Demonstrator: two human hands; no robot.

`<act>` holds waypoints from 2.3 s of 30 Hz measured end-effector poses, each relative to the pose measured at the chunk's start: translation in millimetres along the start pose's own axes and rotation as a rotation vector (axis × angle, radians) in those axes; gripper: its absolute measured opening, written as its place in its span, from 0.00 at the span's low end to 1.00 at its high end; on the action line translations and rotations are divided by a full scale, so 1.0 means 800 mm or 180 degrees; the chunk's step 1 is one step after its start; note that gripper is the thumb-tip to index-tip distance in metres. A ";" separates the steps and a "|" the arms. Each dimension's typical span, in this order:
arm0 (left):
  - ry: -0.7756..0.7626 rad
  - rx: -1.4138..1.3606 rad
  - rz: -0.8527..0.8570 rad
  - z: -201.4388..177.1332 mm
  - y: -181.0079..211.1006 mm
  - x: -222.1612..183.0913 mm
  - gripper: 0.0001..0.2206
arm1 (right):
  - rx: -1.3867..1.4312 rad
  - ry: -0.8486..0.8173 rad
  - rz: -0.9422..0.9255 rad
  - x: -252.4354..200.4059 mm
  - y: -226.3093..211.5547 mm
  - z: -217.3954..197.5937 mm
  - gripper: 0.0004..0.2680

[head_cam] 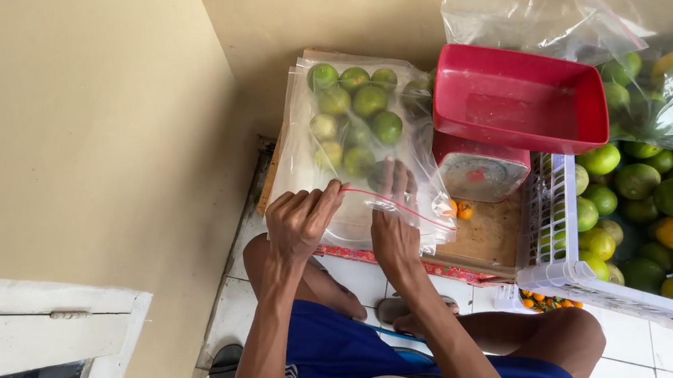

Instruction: The person packs green limes into a clear plastic bag, seals it, and places it aside. They then select more limes from a white crate and transfer them into another plastic bag.

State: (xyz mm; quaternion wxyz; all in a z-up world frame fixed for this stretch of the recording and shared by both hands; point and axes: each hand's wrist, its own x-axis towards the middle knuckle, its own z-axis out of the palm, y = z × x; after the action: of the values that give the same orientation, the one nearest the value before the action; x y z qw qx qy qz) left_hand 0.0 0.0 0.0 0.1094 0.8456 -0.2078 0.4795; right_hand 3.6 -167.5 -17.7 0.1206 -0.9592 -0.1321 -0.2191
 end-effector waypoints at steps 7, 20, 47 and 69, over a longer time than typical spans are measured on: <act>0.0016 -0.0105 -0.0044 -0.007 0.003 -0.001 0.04 | -0.1113 0.0738 0.0131 0.038 0.091 0.193 0.24; -0.0254 0.0035 -0.0025 -0.028 0.002 -0.007 0.07 | -0.0055 -0.0491 -0.0571 -0.057 0.017 0.001 0.27; -0.0937 -0.2682 -0.3397 -0.022 -0.025 -0.010 0.18 | 0.2507 0.0058 0.0371 -0.010 0.070 -0.062 0.19; -0.0271 -0.3454 -0.3437 0.030 -0.138 0.103 0.13 | 0.1225 0.0044 -0.0572 0.225 0.060 -0.091 0.15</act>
State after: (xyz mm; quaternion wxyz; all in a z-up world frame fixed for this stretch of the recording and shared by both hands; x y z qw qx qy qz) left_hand 105.9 68.4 60.2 0.7201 0.6753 0.0238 0.1574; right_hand 146.7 -197.2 118.8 0.2824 -0.9013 -0.2556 -0.2063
